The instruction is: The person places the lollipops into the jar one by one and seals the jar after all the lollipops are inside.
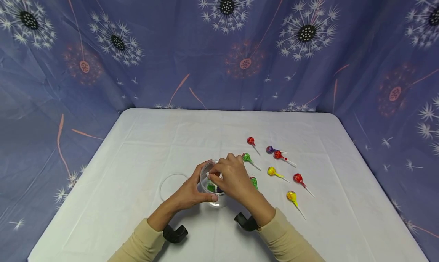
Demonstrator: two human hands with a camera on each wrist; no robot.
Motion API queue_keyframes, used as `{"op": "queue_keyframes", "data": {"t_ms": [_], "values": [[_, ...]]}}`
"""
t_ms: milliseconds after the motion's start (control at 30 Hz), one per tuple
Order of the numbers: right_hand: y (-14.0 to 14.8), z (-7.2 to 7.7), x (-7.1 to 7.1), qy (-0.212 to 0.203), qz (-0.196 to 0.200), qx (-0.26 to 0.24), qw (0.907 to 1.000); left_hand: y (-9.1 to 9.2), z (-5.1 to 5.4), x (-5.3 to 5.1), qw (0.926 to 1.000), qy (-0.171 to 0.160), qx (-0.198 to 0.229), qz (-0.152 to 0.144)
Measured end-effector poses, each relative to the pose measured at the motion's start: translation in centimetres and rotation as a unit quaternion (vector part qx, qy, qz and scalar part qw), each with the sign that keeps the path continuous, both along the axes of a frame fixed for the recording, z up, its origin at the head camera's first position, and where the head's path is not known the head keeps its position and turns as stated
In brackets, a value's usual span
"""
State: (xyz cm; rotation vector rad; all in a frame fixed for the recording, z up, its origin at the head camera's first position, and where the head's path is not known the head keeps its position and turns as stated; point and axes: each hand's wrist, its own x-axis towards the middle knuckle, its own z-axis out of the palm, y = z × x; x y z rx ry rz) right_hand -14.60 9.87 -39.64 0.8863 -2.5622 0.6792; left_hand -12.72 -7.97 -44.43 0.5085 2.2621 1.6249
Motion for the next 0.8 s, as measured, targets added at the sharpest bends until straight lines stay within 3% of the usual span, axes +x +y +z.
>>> {"op": "queue_keyframes", "data": {"t_ms": [400, 800], "values": [[1.1, 0.3, 0.1, -0.008, 0.015, -0.08, 0.9966, 0.1, 0.0, 0.0, 1.0, 0.0, -0.005, 0.007], [4.1, 1.6, 0.8, -0.031, -0.045, -0.114, 0.992, 0.2, -0.2, 0.0, 0.9998, 0.017, 0.002, 0.009]]}}
